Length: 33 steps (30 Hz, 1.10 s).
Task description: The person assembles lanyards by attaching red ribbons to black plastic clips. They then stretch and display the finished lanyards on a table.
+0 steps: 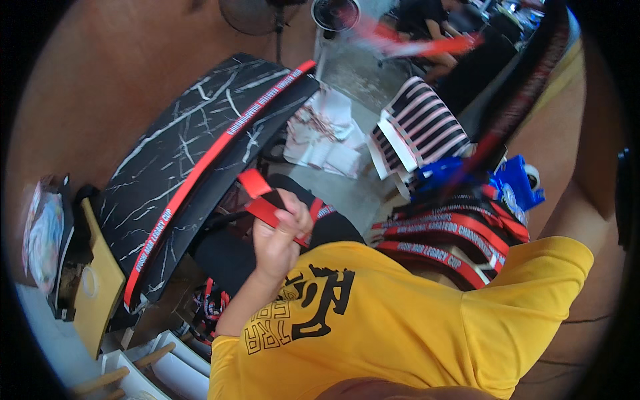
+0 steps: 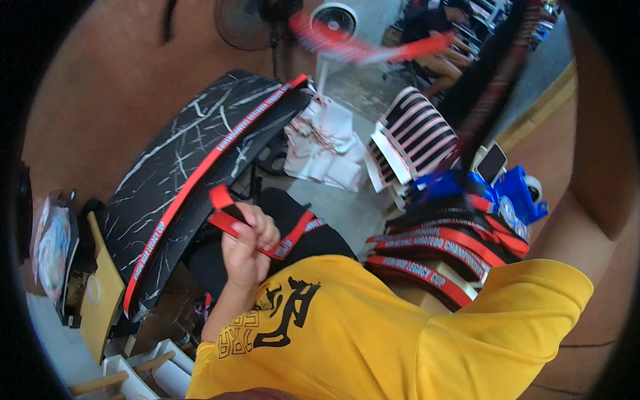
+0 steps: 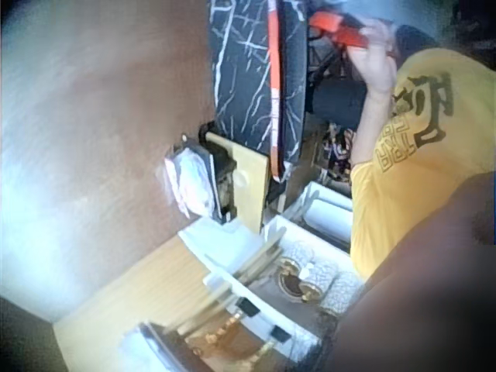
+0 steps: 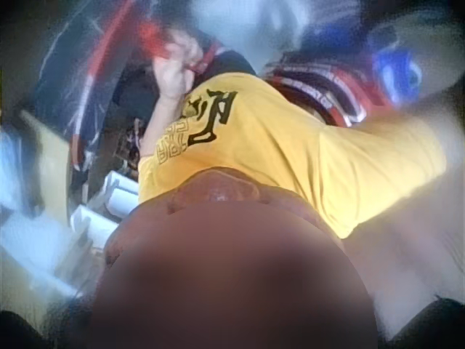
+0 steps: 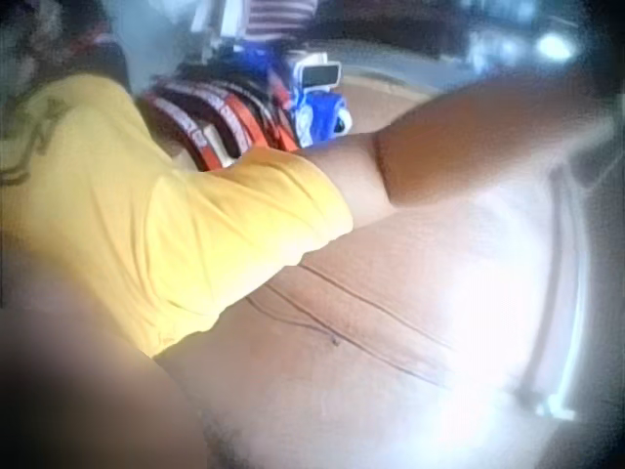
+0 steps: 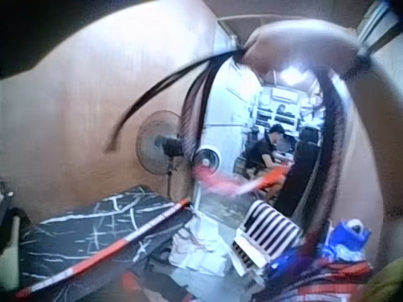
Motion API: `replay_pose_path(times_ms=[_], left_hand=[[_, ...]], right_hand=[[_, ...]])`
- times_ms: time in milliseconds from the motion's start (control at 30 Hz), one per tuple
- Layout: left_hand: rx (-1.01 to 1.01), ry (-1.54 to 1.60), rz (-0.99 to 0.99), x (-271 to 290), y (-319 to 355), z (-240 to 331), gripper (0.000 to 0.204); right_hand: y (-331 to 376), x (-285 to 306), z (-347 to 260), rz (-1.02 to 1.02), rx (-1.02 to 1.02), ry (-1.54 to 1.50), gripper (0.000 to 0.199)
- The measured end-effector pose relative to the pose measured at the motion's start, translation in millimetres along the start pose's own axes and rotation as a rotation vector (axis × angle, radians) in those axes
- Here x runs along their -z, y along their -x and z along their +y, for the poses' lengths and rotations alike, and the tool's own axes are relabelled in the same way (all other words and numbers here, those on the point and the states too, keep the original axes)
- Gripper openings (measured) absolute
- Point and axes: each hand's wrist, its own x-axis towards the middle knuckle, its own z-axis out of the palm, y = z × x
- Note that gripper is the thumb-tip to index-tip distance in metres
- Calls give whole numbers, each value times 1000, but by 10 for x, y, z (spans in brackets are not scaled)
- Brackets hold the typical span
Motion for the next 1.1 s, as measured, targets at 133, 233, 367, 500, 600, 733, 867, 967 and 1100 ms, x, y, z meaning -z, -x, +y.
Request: replay_pose_path(times_ms=[133, 233, 367, 500, 600, 733, 867, 967, 1100], left_hand=[[55, 82, -58, -64, -20, -23, 37], [39, -5, 14, -154, -156, 41, 59], [-56, 41, 90, -318, -375, 254, 100], [-255, -22, 155, -361, -504, 486, 111], [-336, -27, 366, -308, -454, 566, 89], [-522, -134, 242, -208, -302, 715, 80], [-556, -98, 319, -81, -209, 963, 35], [-571, 15, 386, -28, -102, 1080, 19], [-671, 17, 560, 27, 210, 1259, 13]], right_hand=[[-309, -37, -1004, -38, 463, 147, 13], [-158, -217, -1799, -125, 164, 33, 26], [83, -604, -2132, -1, 460, -177, 26], [151, -978, -2340, 56, 598, -514, 29], [7, -1348, -2526, 48, 681, -836, 61], [-197, -1750, -2816, -5, 748, -957, 70], [-329, -2062, -3207, -45, 931, -1093, 45], [-413, -2236, -3424, 16, 1000, -1233, 27], [-627, -2396, -3256, -385, 996, -1198, 27]])
